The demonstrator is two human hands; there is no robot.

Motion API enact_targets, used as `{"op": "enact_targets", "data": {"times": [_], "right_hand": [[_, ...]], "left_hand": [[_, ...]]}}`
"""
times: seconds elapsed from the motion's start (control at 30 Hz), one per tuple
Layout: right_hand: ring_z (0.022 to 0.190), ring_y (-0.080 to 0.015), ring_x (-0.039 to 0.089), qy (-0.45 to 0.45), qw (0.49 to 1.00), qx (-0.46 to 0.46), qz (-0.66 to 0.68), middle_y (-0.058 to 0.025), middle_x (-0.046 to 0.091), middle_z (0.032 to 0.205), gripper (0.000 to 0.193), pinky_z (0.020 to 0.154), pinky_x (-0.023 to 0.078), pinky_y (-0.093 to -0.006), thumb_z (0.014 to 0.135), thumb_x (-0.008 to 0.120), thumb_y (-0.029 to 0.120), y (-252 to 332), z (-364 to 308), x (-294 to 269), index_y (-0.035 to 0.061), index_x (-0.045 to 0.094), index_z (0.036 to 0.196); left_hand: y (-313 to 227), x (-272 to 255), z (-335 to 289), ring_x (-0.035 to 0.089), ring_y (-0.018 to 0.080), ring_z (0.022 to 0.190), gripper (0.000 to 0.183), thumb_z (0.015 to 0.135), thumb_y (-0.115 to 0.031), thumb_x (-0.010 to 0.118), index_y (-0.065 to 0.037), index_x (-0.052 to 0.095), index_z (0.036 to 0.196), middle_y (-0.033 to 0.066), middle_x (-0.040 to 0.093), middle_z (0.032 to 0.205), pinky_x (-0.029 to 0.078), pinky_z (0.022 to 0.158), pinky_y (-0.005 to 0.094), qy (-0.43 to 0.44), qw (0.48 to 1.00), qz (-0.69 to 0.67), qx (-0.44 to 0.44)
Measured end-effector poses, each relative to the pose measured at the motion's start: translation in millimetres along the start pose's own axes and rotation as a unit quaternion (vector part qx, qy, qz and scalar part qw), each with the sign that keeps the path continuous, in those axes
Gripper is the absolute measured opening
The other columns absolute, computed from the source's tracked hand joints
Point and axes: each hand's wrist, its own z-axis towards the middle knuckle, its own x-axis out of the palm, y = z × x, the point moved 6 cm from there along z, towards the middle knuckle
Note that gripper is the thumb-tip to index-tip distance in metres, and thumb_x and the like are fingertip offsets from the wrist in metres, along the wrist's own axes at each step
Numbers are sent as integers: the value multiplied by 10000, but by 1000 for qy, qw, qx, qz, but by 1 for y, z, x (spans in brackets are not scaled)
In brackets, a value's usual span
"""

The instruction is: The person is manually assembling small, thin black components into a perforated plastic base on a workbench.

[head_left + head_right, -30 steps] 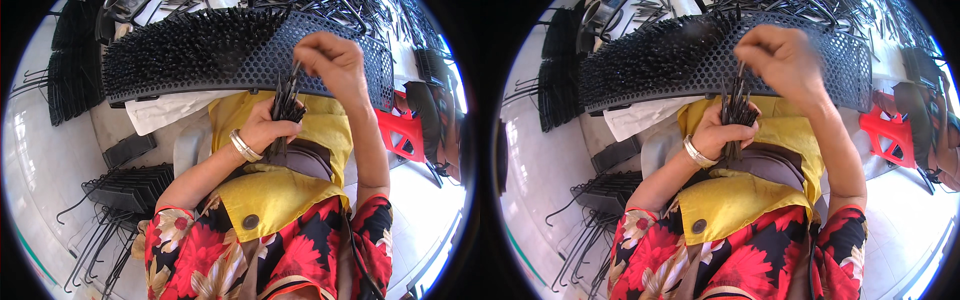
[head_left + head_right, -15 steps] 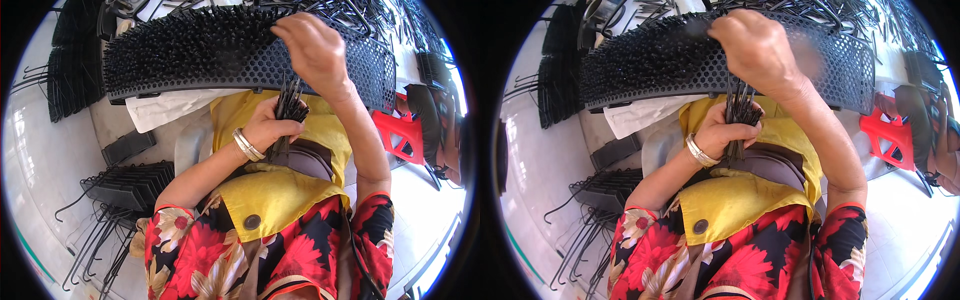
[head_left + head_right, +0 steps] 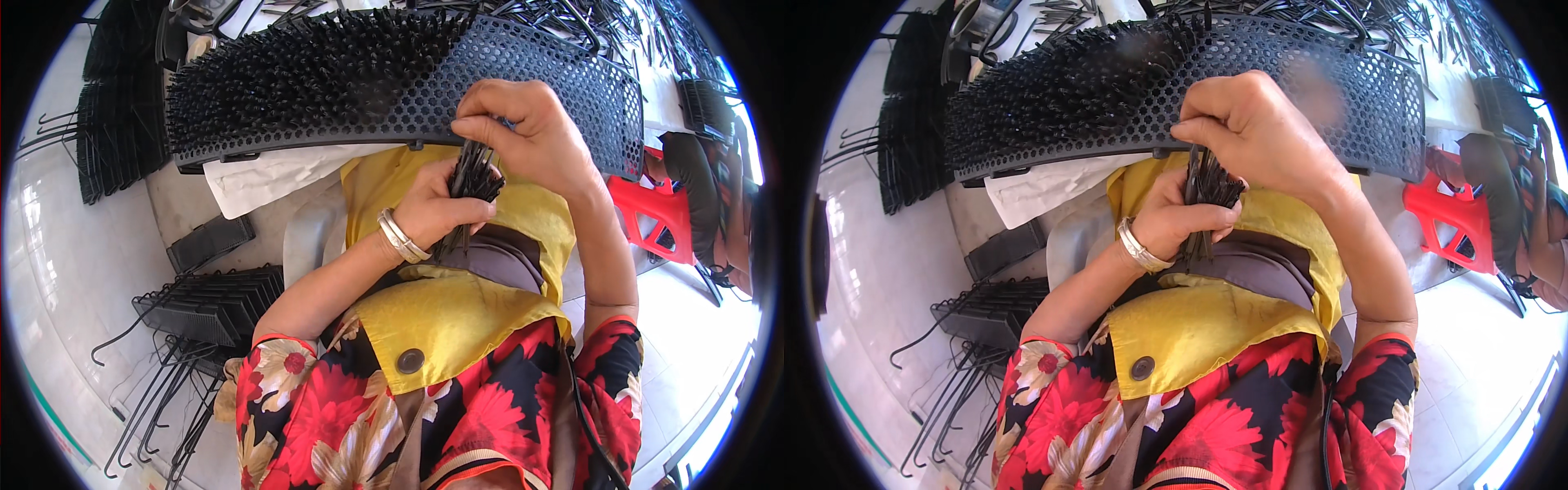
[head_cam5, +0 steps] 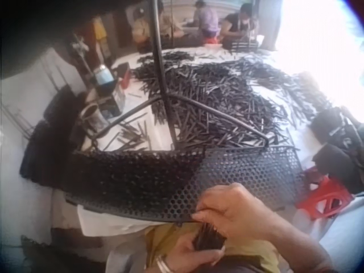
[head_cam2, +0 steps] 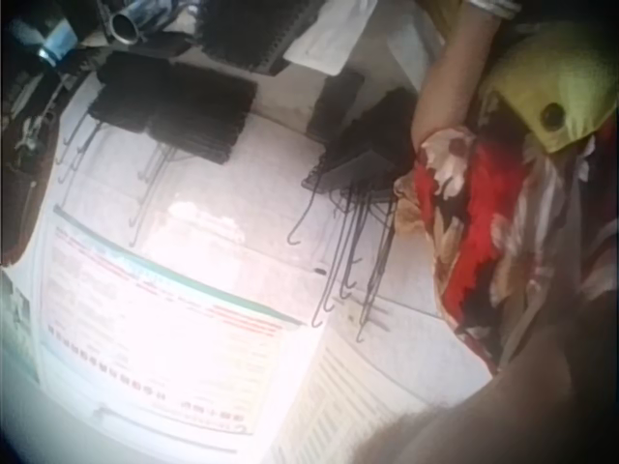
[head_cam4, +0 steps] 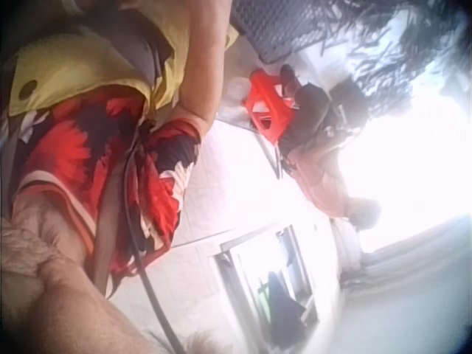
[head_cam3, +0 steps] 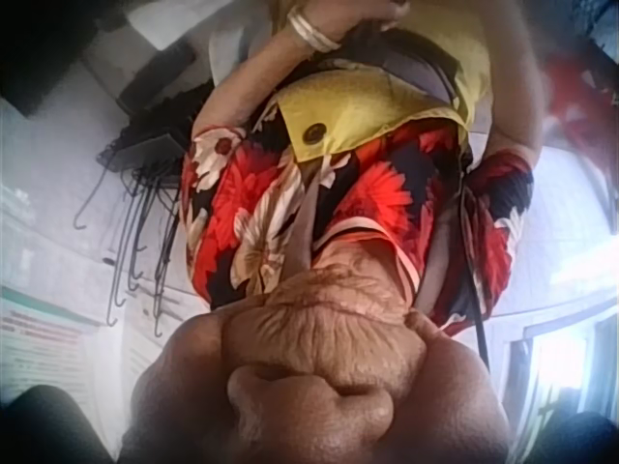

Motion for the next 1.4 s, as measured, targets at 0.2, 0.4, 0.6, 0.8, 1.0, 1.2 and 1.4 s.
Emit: {"op": "enact_targets", "data": {"times": [0.2, 0.4, 0.6, 0.8, 1.0, 1.2, 1.4], "right_hand": [[553, -74, 530, -225, 964, 56, 129, -72, 590, 613, 107, 533, 439, -206, 746, 610, 106, -14, 4, -47, 0, 610, 734], [580, -125, 554, -361, 930, 9, 76, -70, 592, 670, 36, 542, 434, -223, 744, 603, 11, 9, 14, -43, -10, 573, 747], [518, -199, 539, -332, 928, -103, -135, -101, 539, 610, 76, 489, 419, -264, 706, 602, -11, 45, 24, -28, 9, 530, 690], [553, -287, 519, -456, 736, -487, 111, -126, 528, 640, 118, 490, 415, -334, 643, 612, -33, 21, 26, -21, -5, 515, 703], [624, -266, 550, -236, 896, -280, -251, -99, 575, 715, 137, 558, 453, -303, 640, 651, 1, 38, 29, 1, 0, 571, 750], [637, -256, 552, -174, 890, -214, -364, -97, 565, 709, 174, 555, 454, -324, 652, 676, 84, 22, 34, 12, 12, 580, 779], [570, -110, 550, -238, 954, -49, -174, -56, 603, 681, 190, 529, 435, -237, 734, 649, 118, 9, 14, -24, -9, 607, 870]], "left_hand": [[2, 0, 0, 487, 116, 532, 298, 697, -30, 601, 13, 488, 970, 55, 524, 683, 386, 479, 220, 1, 1000, 8, 0], [2, 0, 0, 485, 118, 522, 299, 692, -21, 602, 14, 490, 967, 59, 523, 677, 385, 474, 221, -2, 1000, 0, -6], [-1, 1, -1, 484, 120, 524, 291, 697, -17, 600, 18, 491, 965, 57, 518, 673, 380, 476, 219, 1, 1000, -11, -1], [0, 2, 2, 509, 113, 519, 268, 677, 36, 593, 22, 505, 931, 40, 523, 676, 416, 478, 226, -5, 999, -37, -17], [0, 0, 1, 511, 112, 520, 254, 680, 35, 595, 23, 507, 918, 35, 520, 667, 417, 480, 227, -7, 1000, -24, -16], [2, 0, 1, 511, 115, 521, 247, 680, 37, 592, 21, 507, 912, 40, 526, 664, 418, 480, 232, 5, 1000, -25, -10], [-3, 1, -1, 488, 126, 526, 302, 689, -3, 595, 13, 489, 971, 68, 525, 678, 380, 480, 229, 1, 1000, -7, 8]]}}
